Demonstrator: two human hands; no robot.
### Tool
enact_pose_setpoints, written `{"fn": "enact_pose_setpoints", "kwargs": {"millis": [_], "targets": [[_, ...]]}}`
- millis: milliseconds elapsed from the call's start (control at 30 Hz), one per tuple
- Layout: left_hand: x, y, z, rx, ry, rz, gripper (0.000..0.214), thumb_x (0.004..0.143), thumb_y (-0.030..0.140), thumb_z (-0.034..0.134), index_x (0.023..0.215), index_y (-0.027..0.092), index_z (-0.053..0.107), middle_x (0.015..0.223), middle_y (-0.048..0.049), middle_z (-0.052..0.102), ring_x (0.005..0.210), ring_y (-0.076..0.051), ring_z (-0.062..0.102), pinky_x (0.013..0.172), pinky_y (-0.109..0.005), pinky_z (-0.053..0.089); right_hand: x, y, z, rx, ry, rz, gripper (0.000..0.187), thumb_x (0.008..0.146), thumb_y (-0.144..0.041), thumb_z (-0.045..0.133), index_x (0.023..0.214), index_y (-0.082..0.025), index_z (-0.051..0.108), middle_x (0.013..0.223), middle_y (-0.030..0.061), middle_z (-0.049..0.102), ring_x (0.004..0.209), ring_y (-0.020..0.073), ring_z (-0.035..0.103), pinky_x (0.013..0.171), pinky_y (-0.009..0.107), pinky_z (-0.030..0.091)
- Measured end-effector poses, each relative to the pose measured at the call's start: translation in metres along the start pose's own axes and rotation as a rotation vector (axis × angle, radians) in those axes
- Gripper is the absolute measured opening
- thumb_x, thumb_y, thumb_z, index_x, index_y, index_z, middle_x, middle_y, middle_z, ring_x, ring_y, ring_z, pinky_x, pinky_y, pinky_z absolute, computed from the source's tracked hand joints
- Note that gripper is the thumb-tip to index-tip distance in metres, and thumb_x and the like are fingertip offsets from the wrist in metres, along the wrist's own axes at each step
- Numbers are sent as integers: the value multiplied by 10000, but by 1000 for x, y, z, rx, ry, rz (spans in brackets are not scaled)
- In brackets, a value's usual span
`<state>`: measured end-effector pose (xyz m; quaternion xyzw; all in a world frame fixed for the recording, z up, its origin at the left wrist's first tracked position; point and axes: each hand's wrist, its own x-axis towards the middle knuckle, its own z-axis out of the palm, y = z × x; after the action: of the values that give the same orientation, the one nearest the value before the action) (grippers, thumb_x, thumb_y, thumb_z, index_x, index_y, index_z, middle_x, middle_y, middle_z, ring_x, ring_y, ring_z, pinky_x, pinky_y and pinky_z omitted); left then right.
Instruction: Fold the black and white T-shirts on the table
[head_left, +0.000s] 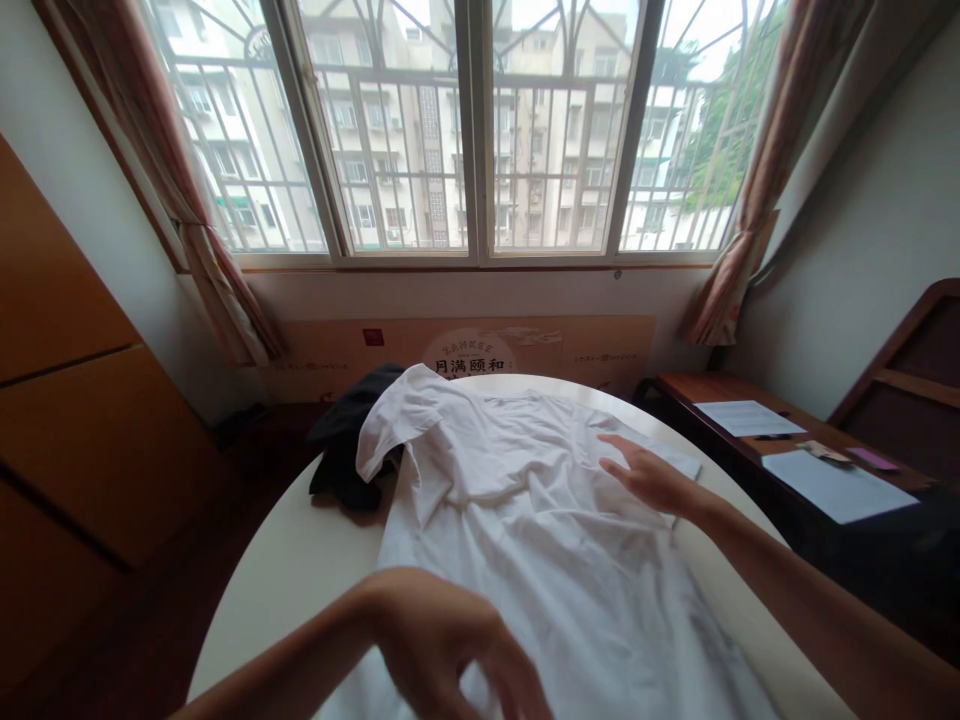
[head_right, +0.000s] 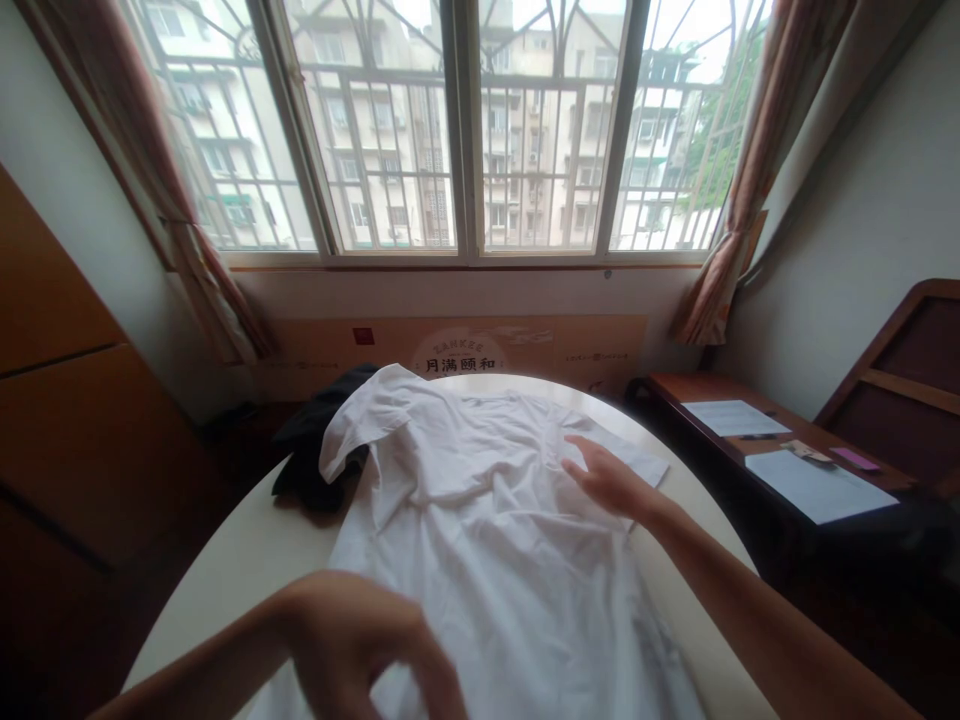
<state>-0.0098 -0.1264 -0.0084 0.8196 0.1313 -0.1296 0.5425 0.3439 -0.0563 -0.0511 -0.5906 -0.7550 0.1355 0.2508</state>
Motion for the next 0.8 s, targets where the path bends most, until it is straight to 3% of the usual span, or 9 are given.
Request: {"fn": "enact_pose_setpoints", "kwargs": {"millis": [67,133,200,267,367,467,567,700,800], "targets": [[-14,9,-32,270,491,-83,523,910,440,698,1399,257,669,1360,-77,720,1228,-285,684,1046,-368,530,28,28,21,-100,-35,124,638,1023,-371,458,1564,-32,463,1622,249,454,1522,347,426,1263,531,312],[-26,4,-71,594,916,-262,521,983,340,566,1489,215,587,1523,-129,601,1411,-299,554,1203,-432,395,47,49,38,-191,-82,173,635,1046,-383,402,1585,-50,439,1658,226,404,1550,352,375,1269,593,260],[-36,-12,-111,861,1174,-589,548,951,277,580,1483,147,572,1584,-194,519,1492,-344,456,1253,-483,310,59,67,47,-273,-88,181,597,1062,-384,344,1589,-129,458,1677,168,394,1563,345,350,1255,649,248],[-49,-33,-142,955,1328,-928,556,936,266,584,1463,87,563,1554,-249,524,1463,-382,482,1216,-491,363,67,82,48,-320,-67,189,585,1066,-369,296,1592,-177,467,1684,132,391,1571,342,335,1238,681,260],[-75,-55,-168,824,1367,-1196,469,940,224,540,1368,46,611,1380,-281,641,1296,-392,630,1055,-454,509,76,107,41,-333,-55,225,619,1064,-384,250,1609,-167,448,1700,137,355,1582,362,302,1227,726,235],[-99,-60,-183,629,1329,-1219,371,916,186,558,1249,82,685,1232,-253,725,1156,-358,713,936,-396,552,81,131,30,-343,-70,240,641,1057,-453,264,1618,-204,450,1715,108,324,1591,375,273,1238,732,197],[-118,-56,-201,602,1394,-1214,351,927,180,568,1253,109,679,1254,-221,729,1156,-316,712,939,-374,539,84,150,23,-367,-104,223,655,1046,-504,289,1632,-249,431,1725,70,307,1598,364,254,1250,706,201],[-134,-55,-227,617,1446,-1248,362,953,204,575,1295,109,647,1308,-214,704,1183,-327,691,957,-430,538,88,162,19,-391,-138,209,672,1036,-485,286,1654,-240,380,1739,65,269,1610,329,230,1264,674,192],[-138,-61,-234,606,1467,-1296,347,955,189,566,1250,23,642,1275,-277,695,1171,-363,685,952,-474,538,89,167,18,-379,-140,200,677,1023,-493,306,1646,-245,401,1733,58,286,1600,360,248,1256,697,191]]}}
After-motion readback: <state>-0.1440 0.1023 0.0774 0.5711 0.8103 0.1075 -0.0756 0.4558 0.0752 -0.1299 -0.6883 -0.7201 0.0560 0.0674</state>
